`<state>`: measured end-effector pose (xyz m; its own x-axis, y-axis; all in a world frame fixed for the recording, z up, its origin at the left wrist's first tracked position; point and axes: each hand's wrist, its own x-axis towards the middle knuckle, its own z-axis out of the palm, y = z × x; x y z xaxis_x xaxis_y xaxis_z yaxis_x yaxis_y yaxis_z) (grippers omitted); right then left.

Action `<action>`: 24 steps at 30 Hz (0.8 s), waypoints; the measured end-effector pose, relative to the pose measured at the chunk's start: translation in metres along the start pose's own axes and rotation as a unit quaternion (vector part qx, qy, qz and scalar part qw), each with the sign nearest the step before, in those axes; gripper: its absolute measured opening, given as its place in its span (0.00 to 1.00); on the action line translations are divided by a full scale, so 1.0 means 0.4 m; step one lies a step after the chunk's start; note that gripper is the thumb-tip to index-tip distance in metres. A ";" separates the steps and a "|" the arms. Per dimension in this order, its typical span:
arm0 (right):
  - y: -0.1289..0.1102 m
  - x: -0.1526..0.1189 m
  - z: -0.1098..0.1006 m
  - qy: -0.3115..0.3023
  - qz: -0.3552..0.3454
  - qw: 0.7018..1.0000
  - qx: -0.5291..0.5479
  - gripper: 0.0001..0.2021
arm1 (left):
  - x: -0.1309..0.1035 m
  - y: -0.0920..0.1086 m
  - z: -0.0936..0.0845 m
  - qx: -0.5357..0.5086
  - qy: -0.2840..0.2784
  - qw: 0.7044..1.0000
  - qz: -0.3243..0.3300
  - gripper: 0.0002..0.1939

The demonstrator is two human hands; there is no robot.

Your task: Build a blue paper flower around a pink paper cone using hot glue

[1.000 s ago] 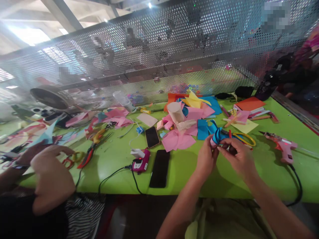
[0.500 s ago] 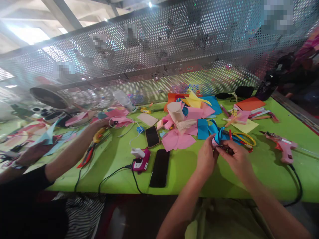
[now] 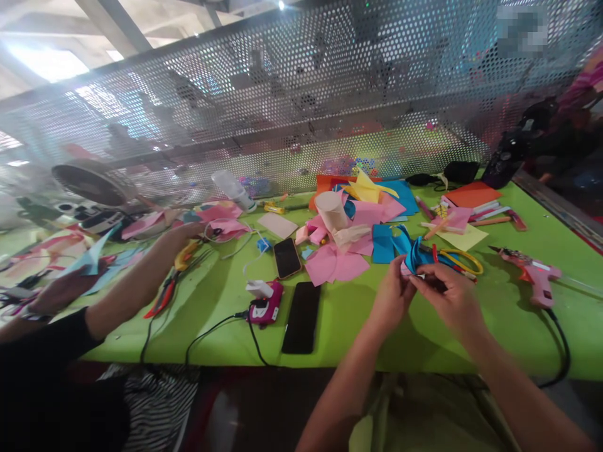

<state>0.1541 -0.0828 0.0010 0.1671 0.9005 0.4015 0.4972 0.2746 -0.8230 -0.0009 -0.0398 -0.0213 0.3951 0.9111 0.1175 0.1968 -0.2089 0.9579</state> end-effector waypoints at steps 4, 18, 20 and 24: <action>-0.002 0.005 -0.006 0.008 -0.041 0.998 -0.039 0.07 | 0.003 -0.006 0.004 -0.077 -0.017 0.997 -0.008 0.25; 0.014 -0.002 0.004 0.026 -0.045 0.997 -0.050 0.10 | -0.006 0.007 0.000 -0.014 0.002 1.000 0.018 0.23; 0.008 -0.005 0.004 0.042 -0.042 0.997 -0.045 0.10 | -0.005 0.004 0.002 -0.033 0.008 0.999 0.025 0.22; -0.014 -0.010 -0.003 0.068 -0.055 0.996 -0.026 0.08 | -0.001 0.002 0.005 -0.018 0.021 0.999 0.022 0.22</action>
<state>0.1518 -0.0885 0.0045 0.2211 0.8112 0.5413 0.5609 0.3482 -0.7511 0.0008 -0.0411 -0.0209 0.3640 0.9156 0.1709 0.1477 -0.2380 0.9600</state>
